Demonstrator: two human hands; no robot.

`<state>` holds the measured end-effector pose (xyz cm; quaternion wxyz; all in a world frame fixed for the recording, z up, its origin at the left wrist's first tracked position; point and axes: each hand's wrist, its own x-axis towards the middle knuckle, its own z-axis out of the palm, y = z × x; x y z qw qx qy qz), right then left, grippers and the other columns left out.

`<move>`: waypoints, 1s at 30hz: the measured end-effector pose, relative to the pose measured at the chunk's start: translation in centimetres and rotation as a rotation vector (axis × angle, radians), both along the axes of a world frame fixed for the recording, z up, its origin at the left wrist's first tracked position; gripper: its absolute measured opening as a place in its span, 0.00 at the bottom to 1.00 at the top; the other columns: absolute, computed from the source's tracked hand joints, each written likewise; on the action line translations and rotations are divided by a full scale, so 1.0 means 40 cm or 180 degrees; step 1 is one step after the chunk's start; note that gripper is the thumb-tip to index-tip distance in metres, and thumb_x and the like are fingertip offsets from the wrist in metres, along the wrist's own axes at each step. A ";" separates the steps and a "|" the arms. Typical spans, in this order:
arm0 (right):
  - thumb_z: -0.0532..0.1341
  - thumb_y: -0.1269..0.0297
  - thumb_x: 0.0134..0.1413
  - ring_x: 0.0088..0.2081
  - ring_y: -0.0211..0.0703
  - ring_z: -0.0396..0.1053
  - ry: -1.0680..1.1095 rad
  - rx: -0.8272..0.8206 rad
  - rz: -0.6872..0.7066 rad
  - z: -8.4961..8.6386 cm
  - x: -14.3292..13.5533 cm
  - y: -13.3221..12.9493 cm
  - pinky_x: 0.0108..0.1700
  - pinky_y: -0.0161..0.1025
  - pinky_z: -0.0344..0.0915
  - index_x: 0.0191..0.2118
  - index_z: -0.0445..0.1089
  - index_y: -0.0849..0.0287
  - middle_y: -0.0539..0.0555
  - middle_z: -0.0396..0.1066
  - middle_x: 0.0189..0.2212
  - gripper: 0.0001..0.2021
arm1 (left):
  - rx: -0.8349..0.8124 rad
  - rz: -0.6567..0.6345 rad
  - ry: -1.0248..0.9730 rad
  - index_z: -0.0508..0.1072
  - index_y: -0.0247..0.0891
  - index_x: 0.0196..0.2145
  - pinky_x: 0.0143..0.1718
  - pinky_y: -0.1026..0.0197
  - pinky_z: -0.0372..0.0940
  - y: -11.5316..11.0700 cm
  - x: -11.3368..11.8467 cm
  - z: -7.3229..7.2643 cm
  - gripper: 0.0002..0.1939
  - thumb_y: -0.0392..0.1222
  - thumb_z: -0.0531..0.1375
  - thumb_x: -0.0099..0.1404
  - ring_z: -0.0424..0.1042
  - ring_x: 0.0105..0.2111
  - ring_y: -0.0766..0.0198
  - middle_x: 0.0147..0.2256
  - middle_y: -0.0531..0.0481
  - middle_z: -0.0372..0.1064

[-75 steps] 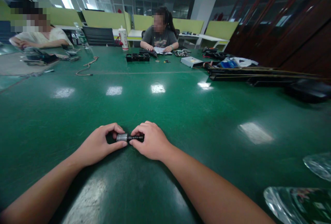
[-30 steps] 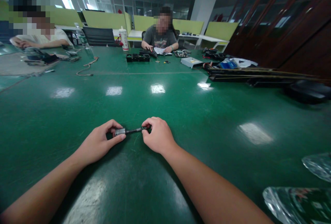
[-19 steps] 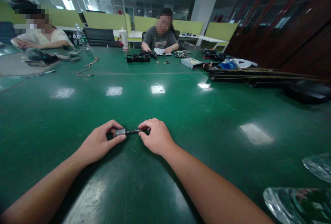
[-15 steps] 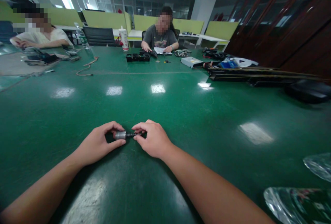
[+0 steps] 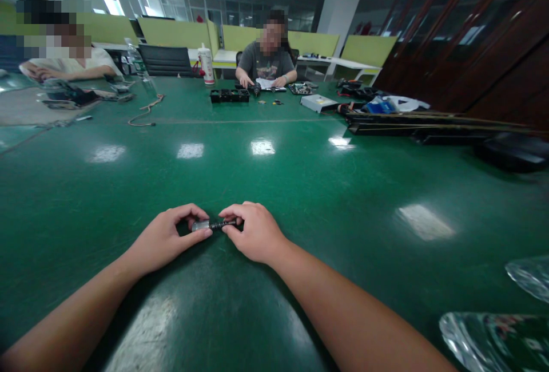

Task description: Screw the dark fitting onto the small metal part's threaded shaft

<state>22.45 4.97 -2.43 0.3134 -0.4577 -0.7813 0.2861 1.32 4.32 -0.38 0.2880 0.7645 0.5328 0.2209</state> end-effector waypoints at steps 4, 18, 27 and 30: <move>0.66 0.72 0.51 0.32 0.39 0.70 0.0003 -0.0012 -0.0006 -0.002 0.001 0.000 0.39 0.38 0.65 0.42 0.77 0.56 0.51 0.75 0.32 0.11 | 0.0030 0.0007 -0.0002 0.75 0.40 0.35 0.33 0.60 0.63 -0.003 0.002 0.005 0.12 0.51 0.64 0.58 0.70 0.30 0.60 0.29 0.53 0.73; 0.65 0.70 0.52 0.32 0.38 0.69 -0.0126 0.0013 0.0078 -0.003 0.002 0.002 0.39 0.37 0.62 0.42 0.76 0.56 0.50 0.75 0.32 0.10 | 0.0047 -0.0014 0.0068 0.75 0.40 0.35 0.33 0.60 0.61 -0.004 0.005 0.008 0.10 0.48 0.64 0.58 0.69 0.30 0.61 0.29 0.54 0.72; 0.66 0.74 0.50 0.39 0.41 0.69 -0.0171 0.0171 0.0228 0.008 0.003 -0.004 0.43 0.39 0.62 0.42 0.76 0.54 0.51 0.75 0.35 0.13 | 0.0057 -0.0030 0.0033 0.75 0.41 0.35 0.34 0.60 0.62 -0.003 0.001 0.004 0.10 0.47 0.65 0.57 0.70 0.31 0.61 0.29 0.54 0.72; 0.66 0.75 0.50 0.40 0.41 0.69 -0.0174 0.0172 0.0262 0.009 0.002 -0.005 0.44 0.40 0.62 0.42 0.76 0.54 0.51 0.75 0.35 0.13 | 0.0065 -0.0022 0.0033 0.76 0.41 0.35 0.34 0.60 0.62 -0.003 0.001 0.004 0.10 0.47 0.65 0.56 0.70 0.31 0.60 0.30 0.53 0.73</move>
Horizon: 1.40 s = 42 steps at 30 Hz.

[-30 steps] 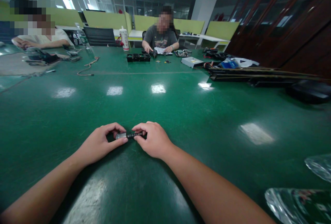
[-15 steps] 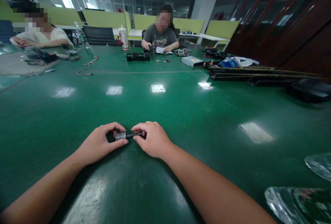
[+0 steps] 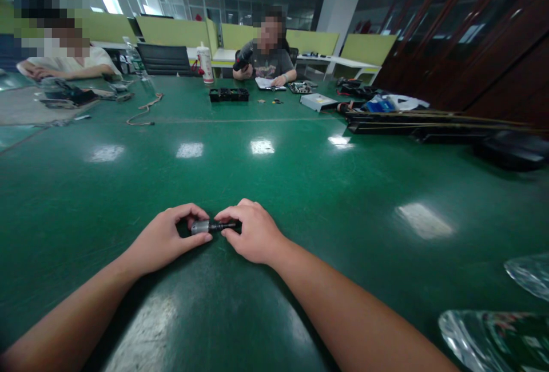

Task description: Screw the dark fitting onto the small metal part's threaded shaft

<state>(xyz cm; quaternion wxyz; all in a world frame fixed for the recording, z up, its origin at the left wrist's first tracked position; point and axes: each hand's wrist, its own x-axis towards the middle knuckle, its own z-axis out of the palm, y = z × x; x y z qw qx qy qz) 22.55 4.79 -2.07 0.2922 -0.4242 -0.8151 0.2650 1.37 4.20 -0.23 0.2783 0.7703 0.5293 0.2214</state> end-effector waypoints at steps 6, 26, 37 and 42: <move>0.66 0.74 0.51 0.41 0.42 0.69 0.0027 -0.0054 -0.0013 -0.007 0.001 0.000 0.45 0.40 0.62 0.42 0.76 0.53 0.51 0.75 0.35 0.12 | 0.0018 -0.0012 0.0054 0.75 0.41 0.35 0.33 0.60 0.62 0.001 -0.002 -0.003 0.11 0.48 0.66 0.55 0.70 0.31 0.60 0.30 0.53 0.73; 0.66 0.71 0.53 0.41 0.43 0.67 -0.0177 0.0091 0.0100 -0.007 -0.002 0.004 0.45 0.42 0.60 0.41 0.76 0.55 0.51 0.77 0.36 0.09 | 0.0039 0.0003 0.0104 0.76 0.40 0.36 0.34 0.59 0.63 0.000 -0.002 -0.007 0.13 0.49 0.66 0.57 0.71 0.32 0.59 0.31 0.52 0.74; 0.66 0.72 0.52 0.40 0.42 0.67 -0.0098 0.0095 0.0057 -0.008 -0.002 0.002 0.45 0.41 0.61 0.39 0.76 0.56 0.50 0.76 0.36 0.08 | -0.0003 -0.0009 0.0082 0.75 0.40 0.36 0.34 0.60 0.62 0.001 -0.001 -0.006 0.12 0.49 0.65 0.57 0.71 0.32 0.60 0.31 0.52 0.74; 0.67 0.73 0.50 0.39 0.42 0.67 -0.0032 0.0125 -0.0023 -0.008 -0.003 0.004 0.44 0.41 0.62 0.37 0.76 0.57 0.51 0.76 0.34 0.07 | 0.0011 0.0012 0.0151 0.75 0.40 0.36 0.34 0.60 0.62 -0.001 -0.002 -0.005 0.11 0.48 0.65 0.58 0.70 0.31 0.60 0.30 0.53 0.73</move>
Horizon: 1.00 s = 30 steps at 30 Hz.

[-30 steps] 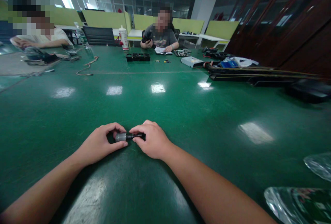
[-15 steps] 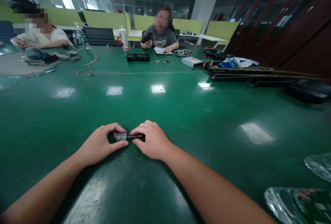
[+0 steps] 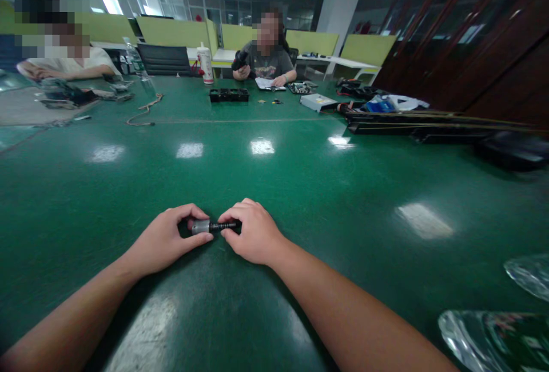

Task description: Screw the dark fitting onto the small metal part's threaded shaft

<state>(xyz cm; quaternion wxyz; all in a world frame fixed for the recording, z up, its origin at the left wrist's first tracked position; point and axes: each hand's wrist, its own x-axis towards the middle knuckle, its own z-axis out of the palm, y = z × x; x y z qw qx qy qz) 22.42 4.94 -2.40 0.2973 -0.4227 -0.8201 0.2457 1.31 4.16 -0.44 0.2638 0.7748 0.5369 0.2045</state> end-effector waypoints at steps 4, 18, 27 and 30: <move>0.67 0.72 0.50 0.39 0.43 0.67 0.0015 0.0029 -0.0014 -0.002 0.001 0.001 0.44 0.41 0.62 0.37 0.75 0.57 0.51 0.76 0.34 0.07 | 0.0011 -0.0012 0.0008 0.75 0.40 0.36 0.34 0.60 0.61 0.000 -0.001 0.000 0.11 0.48 0.65 0.58 0.70 0.31 0.60 0.30 0.53 0.73; 0.66 0.73 0.49 0.39 0.42 0.66 0.0061 0.0072 -0.0146 -0.002 0.001 -0.001 0.43 0.40 0.62 0.35 0.75 0.58 0.51 0.73 0.33 0.06 | 0.0036 0.0008 0.0021 0.75 0.40 0.36 0.34 0.60 0.61 0.001 0.000 -0.001 0.12 0.49 0.65 0.58 0.70 0.32 0.60 0.31 0.53 0.73; 0.66 0.73 0.49 0.38 0.42 0.66 0.0050 0.0125 -0.0209 -0.004 0.001 0.001 0.43 0.40 0.62 0.34 0.74 0.58 0.51 0.73 0.33 0.06 | 0.0073 -0.0008 0.0042 0.75 0.40 0.35 0.33 0.60 0.61 0.003 -0.001 -0.002 0.11 0.49 0.64 0.58 0.70 0.31 0.60 0.30 0.54 0.72; 0.66 0.74 0.48 0.38 0.43 0.67 0.0028 0.0144 -0.0226 -0.004 0.001 0.002 0.42 0.41 0.62 0.34 0.74 0.58 0.51 0.74 0.33 0.06 | 0.0109 -0.0035 0.0023 0.74 0.40 0.35 0.33 0.60 0.61 0.003 -0.002 -0.004 0.11 0.49 0.64 0.59 0.70 0.31 0.61 0.30 0.54 0.72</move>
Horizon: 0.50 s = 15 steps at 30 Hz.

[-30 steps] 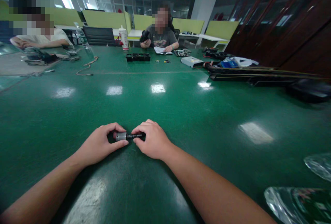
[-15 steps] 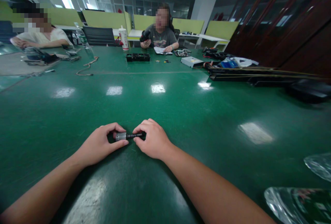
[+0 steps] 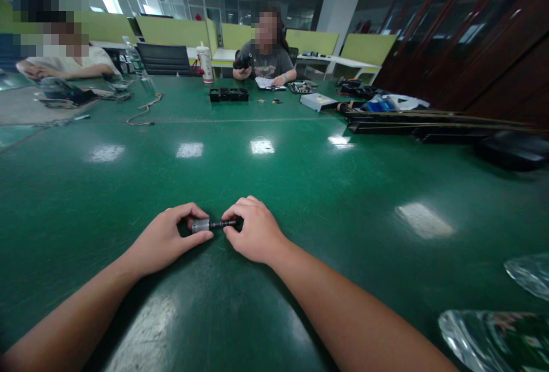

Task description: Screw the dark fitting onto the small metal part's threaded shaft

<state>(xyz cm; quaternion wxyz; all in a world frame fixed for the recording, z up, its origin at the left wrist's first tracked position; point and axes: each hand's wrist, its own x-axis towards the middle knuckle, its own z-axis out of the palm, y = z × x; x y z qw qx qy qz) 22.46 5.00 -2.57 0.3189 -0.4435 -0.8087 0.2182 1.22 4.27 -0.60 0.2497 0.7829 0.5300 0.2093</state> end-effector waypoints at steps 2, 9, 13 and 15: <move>0.66 0.74 0.47 0.38 0.43 0.67 -0.0001 -0.0002 -0.0032 0.000 0.000 0.000 0.42 0.41 0.62 0.33 0.74 0.57 0.51 0.74 0.32 0.06 | 0.0035 -0.0009 -0.0020 0.74 0.40 0.35 0.33 0.60 0.61 0.000 0.000 -0.001 0.11 0.49 0.64 0.59 0.70 0.31 0.61 0.30 0.54 0.72; 0.65 0.74 0.47 0.38 0.43 0.67 -0.0041 -0.0064 -0.0132 0.003 -0.002 -0.002 0.43 0.42 0.62 0.33 0.74 0.57 0.50 0.74 0.32 0.06 | 0.0074 -0.0017 -0.0023 0.74 0.40 0.35 0.33 0.60 0.61 0.001 -0.001 -0.002 0.11 0.49 0.64 0.59 0.69 0.31 0.61 0.30 0.53 0.71; 0.65 0.74 0.45 0.38 0.43 0.67 -0.0112 -0.0093 -0.0291 0.005 -0.001 -0.003 0.43 0.42 0.61 0.32 0.74 0.56 0.50 0.74 0.31 0.06 | 0.0066 -0.0010 -0.0026 0.73 0.40 0.35 0.33 0.60 0.62 0.000 0.000 0.000 0.12 0.50 0.64 0.59 0.69 0.31 0.61 0.30 0.53 0.72; 0.64 0.73 0.45 0.38 0.44 0.67 -0.0153 -0.0100 -0.0375 0.006 -0.001 -0.003 0.43 0.42 0.61 0.31 0.74 0.56 0.50 0.73 0.31 0.06 | 0.0080 0.0003 -0.0010 0.73 0.40 0.35 0.33 0.60 0.62 -0.001 0.001 0.002 0.12 0.50 0.64 0.59 0.70 0.31 0.61 0.30 0.53 0.72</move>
